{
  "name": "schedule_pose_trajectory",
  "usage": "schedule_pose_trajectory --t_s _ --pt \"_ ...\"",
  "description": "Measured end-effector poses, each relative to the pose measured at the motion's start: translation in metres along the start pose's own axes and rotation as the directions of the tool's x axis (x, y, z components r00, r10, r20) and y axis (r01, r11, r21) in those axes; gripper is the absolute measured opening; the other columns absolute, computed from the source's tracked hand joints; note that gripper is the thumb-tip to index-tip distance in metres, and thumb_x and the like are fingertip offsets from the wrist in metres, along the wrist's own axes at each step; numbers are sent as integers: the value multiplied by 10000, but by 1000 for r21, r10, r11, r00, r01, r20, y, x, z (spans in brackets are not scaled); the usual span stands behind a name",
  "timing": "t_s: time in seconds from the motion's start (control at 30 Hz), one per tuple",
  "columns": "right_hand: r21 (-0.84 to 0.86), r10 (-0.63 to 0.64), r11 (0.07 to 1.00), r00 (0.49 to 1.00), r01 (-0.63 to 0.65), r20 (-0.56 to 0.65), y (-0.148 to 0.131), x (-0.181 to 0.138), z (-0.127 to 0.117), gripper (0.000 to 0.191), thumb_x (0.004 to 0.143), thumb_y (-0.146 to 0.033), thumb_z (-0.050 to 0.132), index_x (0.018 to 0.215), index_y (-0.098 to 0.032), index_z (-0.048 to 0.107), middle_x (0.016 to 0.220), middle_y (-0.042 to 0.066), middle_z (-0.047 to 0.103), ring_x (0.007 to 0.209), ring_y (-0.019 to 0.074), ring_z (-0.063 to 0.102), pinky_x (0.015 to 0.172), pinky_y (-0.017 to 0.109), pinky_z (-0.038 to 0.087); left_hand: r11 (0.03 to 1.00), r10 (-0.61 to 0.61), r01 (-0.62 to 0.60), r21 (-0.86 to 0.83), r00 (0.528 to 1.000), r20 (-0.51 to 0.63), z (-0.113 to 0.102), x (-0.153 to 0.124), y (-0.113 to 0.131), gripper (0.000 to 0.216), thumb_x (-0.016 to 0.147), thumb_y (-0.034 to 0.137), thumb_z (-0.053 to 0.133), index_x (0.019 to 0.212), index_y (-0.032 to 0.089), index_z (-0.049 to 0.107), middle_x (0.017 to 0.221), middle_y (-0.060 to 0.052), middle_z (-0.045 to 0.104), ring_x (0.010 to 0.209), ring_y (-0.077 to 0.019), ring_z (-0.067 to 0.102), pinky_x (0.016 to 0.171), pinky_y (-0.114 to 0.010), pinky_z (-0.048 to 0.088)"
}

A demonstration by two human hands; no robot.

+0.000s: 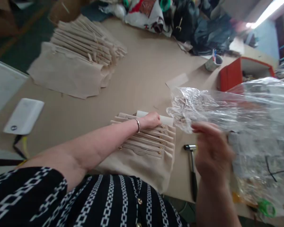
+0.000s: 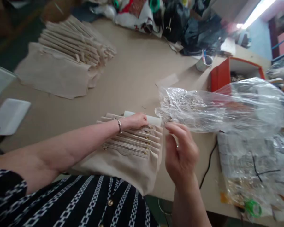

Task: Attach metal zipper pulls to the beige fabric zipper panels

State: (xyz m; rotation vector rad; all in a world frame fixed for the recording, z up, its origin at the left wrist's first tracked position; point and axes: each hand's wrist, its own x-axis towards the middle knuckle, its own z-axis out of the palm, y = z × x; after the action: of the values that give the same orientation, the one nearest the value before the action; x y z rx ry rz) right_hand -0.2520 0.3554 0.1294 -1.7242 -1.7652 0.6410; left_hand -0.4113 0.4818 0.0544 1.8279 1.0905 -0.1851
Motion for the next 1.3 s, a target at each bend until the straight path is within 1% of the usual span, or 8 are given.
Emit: schedule_pose_trajectory --t_s 0.07,0.17,0.27,0.4,0.57,0.8,1.03,1.3 --pt "-76 63 995 998 -65 -26 11 -3 11 244 929 -263 438 1065 -271 641 1018 64 618 963 209 572 828 377 482 1000 -9 9 -1 1000 -2 0 -1 2 198 717 192 519 699 100 693 508 4 498 518 -102 415 525 -225 319" --pt "-272 155 953 986 -133 59 29 1 36 315 896 -191 402 989 -233 700 839 61 606 825 201 567 732 331 458 1000 -19 19 13 1000 -8 -2 -2 4 186 721 196 532 679 105 688 481 14 469 510 -101 405 525 -227 311" --pt "-421 204 900 963 -114 176 41 8 52 274 848 -241 510 1045 -259 699 863 65 611 824 214 554 699 314 425 1000 -20 20 21 1000 -9 -2 -2 4 185 724 198 538 680 107 694 485 12 483 514 -104 410 533 -230 317" --pt "-532 250 842 940 -93 231 42 12 53 256 819 -299 580 1041 -284 705 851 73 622 808 235 550 682 327 398 999 -20 20 26 1000 -8 -2 -2 4 196 732 199 539 708 106 710 501 2 523 533 -109 430 555 -227 337" --pt "-480 214 870 962 -109 168 29 2 44 310 876 -193 464 1056 -285 699 857 63 635 828 214 554 707 310 400 999 -25 25 34 1000 -10 -3 -4 7 207 735 194 535 734 98 719 517 -5 542 540 -111 430 558 -230 333" --pt "-563 228 825 940 -48 254 27 -12 60 295 849 -192 497 1053 -287 687 891 71 647 830 222 553 720 330 402 999 -18 18 31 1000 -4 -4 -4 8 200 743 180 530 715 90 707 506 9 494 536 -101 399 533 -229 299" --pt "-478 145 878 967 -29 208 15 -26 49 340 862 -138 431 1066 -265 671 945 63 650 892 217 552 776 322 416 999 -41 41 19 999 -3 -2 -3 8 198 737 188 549 766 89 719 530 -9 546 523 -103 414 551 -231 332" --pt "-536 220 843 937 -44 270 11 -38 58 325 871 -157 448 1084 -262 670 852 67 642 841 218 553 740 317 394 999 -44 45 14 999 -12 -1 -3 6 201 722 185 550 767 89 721 516 -1 522 535 -106 417 536 -230 320"
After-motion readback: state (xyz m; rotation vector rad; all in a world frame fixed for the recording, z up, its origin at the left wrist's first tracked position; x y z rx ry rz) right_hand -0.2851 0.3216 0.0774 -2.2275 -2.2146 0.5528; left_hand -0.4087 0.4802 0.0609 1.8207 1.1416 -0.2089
